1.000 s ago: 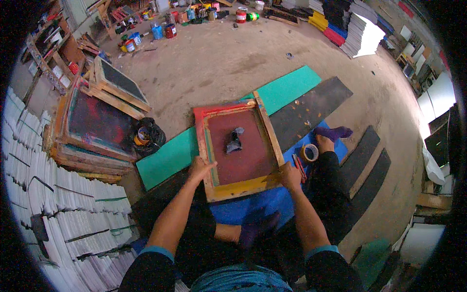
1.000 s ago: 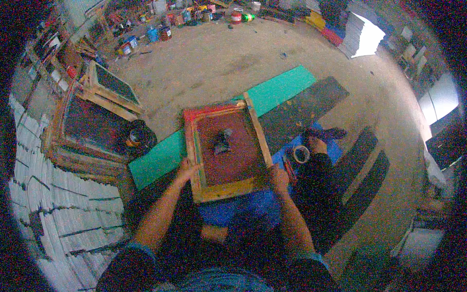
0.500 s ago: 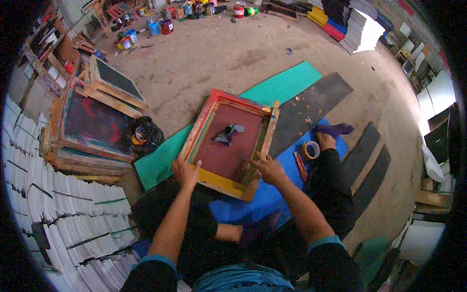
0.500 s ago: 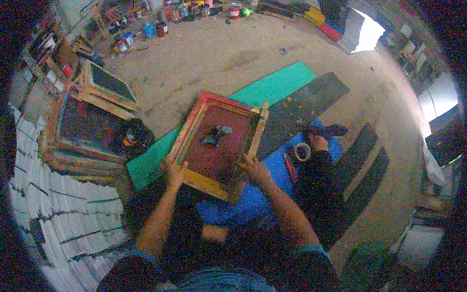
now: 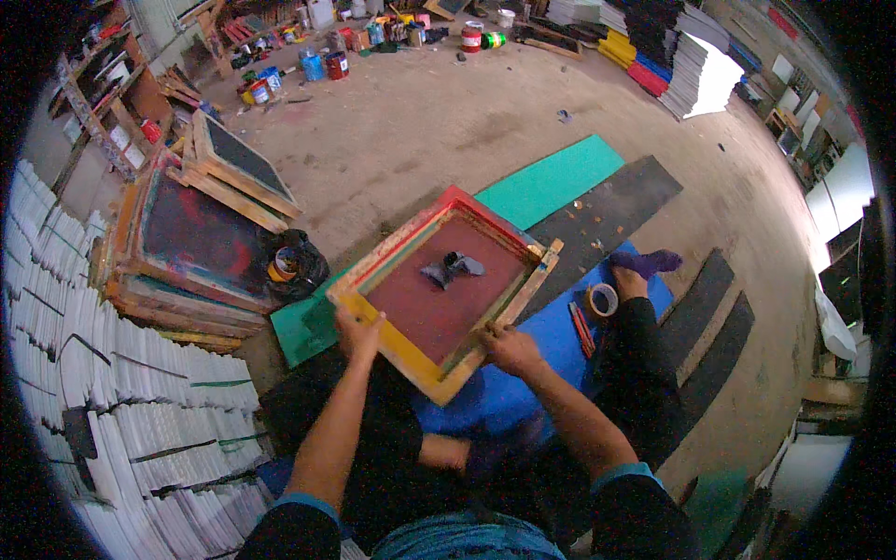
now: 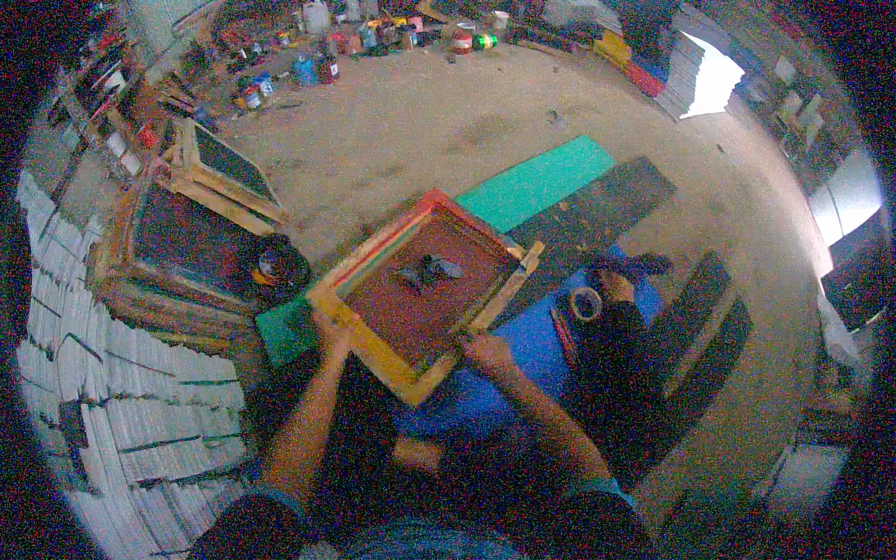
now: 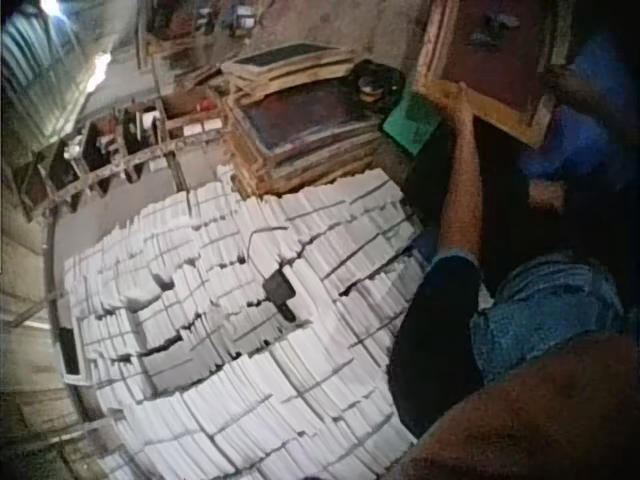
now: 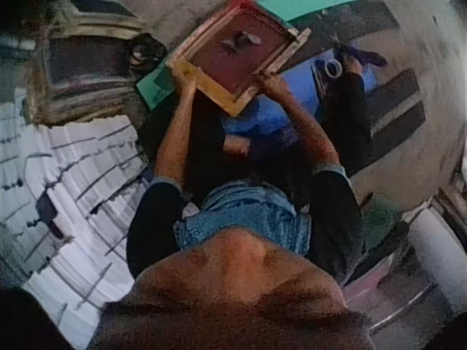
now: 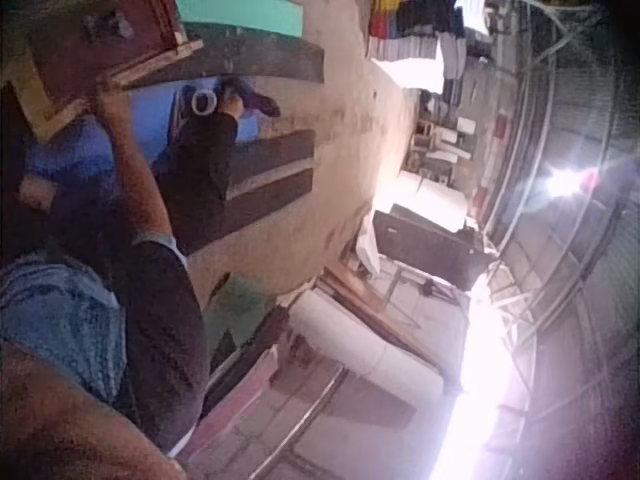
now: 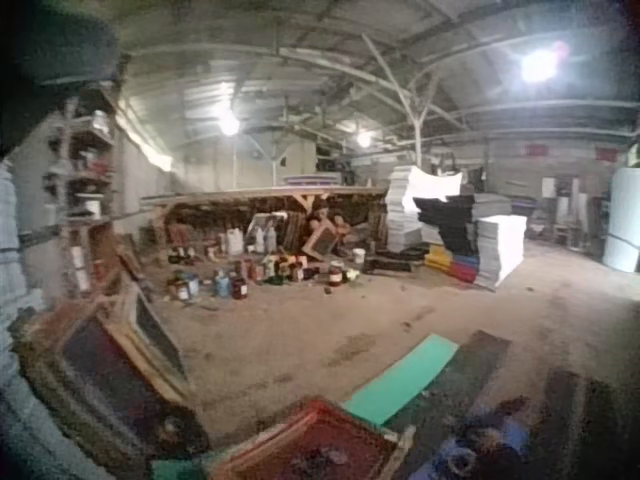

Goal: The person sits on the floor and applies yellow tape to the edges of a wooden screen printing frame. They wipe the frame with a cloth, then repeatedly measure, cut, and press tape along each side of the frame.

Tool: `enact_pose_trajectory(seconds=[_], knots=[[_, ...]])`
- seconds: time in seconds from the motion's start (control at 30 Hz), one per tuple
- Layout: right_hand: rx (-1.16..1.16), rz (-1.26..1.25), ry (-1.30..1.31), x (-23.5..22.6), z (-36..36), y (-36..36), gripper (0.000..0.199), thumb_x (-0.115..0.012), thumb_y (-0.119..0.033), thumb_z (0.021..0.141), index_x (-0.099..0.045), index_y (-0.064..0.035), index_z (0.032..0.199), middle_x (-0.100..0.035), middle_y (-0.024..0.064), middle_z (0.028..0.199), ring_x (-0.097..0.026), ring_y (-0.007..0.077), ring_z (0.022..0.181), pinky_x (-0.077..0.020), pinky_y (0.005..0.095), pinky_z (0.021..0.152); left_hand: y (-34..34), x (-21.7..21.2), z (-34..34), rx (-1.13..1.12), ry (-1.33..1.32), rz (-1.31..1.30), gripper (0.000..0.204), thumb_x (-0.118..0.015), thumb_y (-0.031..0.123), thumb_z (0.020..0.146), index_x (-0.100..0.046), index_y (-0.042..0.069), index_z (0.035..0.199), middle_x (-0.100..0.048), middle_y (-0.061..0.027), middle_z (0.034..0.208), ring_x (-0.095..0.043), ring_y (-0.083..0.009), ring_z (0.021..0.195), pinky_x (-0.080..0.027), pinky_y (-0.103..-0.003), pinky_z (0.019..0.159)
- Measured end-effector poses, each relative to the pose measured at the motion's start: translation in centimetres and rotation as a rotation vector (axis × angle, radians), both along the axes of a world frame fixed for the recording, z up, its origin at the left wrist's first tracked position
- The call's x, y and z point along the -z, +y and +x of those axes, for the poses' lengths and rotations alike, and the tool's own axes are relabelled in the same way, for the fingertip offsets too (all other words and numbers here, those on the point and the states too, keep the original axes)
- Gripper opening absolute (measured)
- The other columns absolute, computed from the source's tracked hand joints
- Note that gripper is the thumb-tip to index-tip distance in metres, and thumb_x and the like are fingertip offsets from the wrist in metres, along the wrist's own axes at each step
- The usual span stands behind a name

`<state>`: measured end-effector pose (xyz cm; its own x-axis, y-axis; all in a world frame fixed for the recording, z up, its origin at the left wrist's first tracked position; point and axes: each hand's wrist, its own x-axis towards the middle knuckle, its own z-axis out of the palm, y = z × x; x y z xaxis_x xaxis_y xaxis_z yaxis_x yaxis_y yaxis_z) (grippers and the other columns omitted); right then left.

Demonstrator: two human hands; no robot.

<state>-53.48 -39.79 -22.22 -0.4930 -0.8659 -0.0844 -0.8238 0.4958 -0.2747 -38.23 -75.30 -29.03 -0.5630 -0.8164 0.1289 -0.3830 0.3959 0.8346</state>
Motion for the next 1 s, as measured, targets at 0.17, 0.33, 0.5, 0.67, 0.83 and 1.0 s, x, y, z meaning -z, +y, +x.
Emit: enact_pose_trajectory(seconds=[0.17,0.33,0.5,0.67,0.83,1.0], knots=[[0.13,0.023,-0.039,-0.7,4.6,-1.3,0.04,-0.067,-0.031,0.087,-0.057,-0.0133,0.122,-0.061,0.017,0.129,-0.068,0.0416,0.096,-0.0579,0.049,0.079,1.7,-6.4,-3.9,0.079,-0.063,0.313,0.098,-0.085,0.028,0.078,-0.025,-0.003,0.149,-0.048,-0.0254,0.137,-0.051,-0.0405,0.125,-0.042,-0.049,0.106],[0.183,0.128,-0.069,-0.1,3.7,-2.8,0.049,-0.067,-0.029,0.086,-0.054,-0.0143,0.131,-0.06,0.0181,0.133,-0.068,0.0397,0.1,-0.0576,0.0484,0.08,-1.7,0.6,1.6,0.018,-0.549,-0.15,0.095,-0.082,0.042,0.078,-0.035,-0.002,0.149,-0.047,-0.0284,0.145,-0.058,-0.0418,0.122,-0.049,-0.047,0.102],[0.278,0.168,0.093,-0.8,-3.4,4.4,0.039,-0.065,-0.027,0.088,-0.059,-0.0146,0.124,-0.06,0.0144,0.128,-0.064,0.0365,0.107,-0.0563,0.0471,0.083,3.7,-5.7,1.7,0.284,-0.69,0.166,0.071,-0.081,0.04,0.078,-0.055,-0.003,0.128,-0.062,-0.0241,0.129,-0.058,-0.04,0.121,-0.048,-0.046,0.1],[0.197,0.012,0.217,0.3,-2.5,3.5,0.023,-0.066,-0.027,0.088,-0.065,-0.0113,0.104,-0.064,0.0133,0.115,-0.066,0.0369,0.095,-0.0562,0.0492,0.075,0.1,-3.2,1.6,0.188,-0.696,0.112,0.068,-0.081,0.035,0.078,-0.054,-0.001,0.129,-0.061,-0.0227,0.129,-0.058,-0.0394,0.121,-0.047,-0.046,0.101],[0.29,0.047,0.116,0.5,4.0,5.8,0.032,-0.07,-0.034,0.085,-0.066,-0.0109,0.107,-0.066,0.0137,0.109,-0.068,0.0383,0.089,-0.0562,0.0498,0.075,-0.5,-4.5,1.4,0.344,-0.419,0.025,0.067,-0.079,0.028,0.081,-0.051,0.001,0.135,-0.06,-0.0226,0.131,-0.057,-0.0391,0.122,-0.045,-0.046,0.103],[0.325,0.209,-0.131,0.9,4.2,5.4,0.057,-0.074,-0.047,0.082,-0.059,-0.0107,0.124,-0.068,0.0184,0.106,-0.068,0.0412,0.094,-0.0552,0.0529,0.077,0.2,-4.1,1.2,0.385,-0.381,0.027,0.068,-0.078,0.026,0.083,-0.049,0.002,0.14,-0.058,-0.023,0.134,-0.055,-0.0404,0.124,-0.044,-0.046,0.105]])
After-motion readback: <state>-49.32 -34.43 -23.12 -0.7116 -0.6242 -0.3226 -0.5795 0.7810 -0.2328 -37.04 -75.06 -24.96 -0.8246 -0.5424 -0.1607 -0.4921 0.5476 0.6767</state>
